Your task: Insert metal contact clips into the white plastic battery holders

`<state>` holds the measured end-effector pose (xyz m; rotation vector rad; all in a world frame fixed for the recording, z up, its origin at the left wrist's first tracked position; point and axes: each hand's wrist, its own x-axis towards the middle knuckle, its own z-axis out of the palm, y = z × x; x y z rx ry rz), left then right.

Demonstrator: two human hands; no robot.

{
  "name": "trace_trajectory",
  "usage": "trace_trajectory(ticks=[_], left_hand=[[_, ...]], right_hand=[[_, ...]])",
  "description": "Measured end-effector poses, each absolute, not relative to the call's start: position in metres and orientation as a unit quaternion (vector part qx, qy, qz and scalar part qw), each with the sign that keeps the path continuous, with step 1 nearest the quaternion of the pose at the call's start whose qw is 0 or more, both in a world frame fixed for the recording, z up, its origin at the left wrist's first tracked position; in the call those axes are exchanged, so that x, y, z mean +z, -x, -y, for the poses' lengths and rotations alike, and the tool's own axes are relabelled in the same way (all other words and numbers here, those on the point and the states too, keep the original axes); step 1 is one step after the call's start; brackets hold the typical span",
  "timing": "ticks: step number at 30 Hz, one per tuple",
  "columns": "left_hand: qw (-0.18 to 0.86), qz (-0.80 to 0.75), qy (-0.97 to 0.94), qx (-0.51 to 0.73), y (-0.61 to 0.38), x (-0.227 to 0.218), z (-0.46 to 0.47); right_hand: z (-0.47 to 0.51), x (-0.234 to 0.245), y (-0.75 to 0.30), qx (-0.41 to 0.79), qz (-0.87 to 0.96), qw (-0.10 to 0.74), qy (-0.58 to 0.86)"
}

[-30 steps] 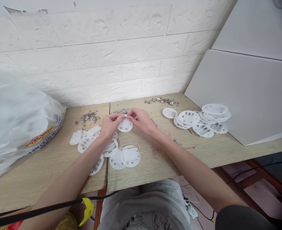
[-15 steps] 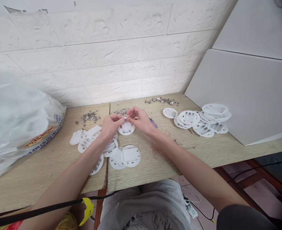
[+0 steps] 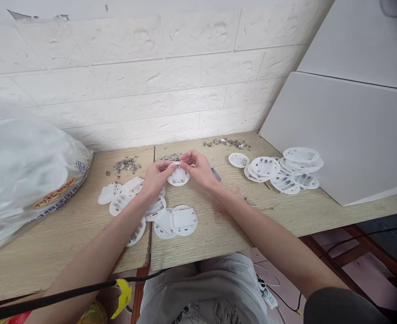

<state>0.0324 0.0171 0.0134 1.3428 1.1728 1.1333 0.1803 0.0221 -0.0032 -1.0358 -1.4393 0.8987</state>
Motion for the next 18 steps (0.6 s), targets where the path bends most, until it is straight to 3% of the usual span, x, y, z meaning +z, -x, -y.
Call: trace_trajectory(ticks=[4, 18], left_hand=[[0.540, -0.466, -0.515, 0.475, -0.030, 0.010, -0.021], [0.534, -0.463, -0.512, 0.488, -0.029, 0.013, -0.020]], right_hand=[[-0.025, -0.005, -0.182, 0.377, 0.620, 0.544, 0.421], [-0.017, 0.005, -0.180, 0.403, 0.607, 0.541, 0.420]])
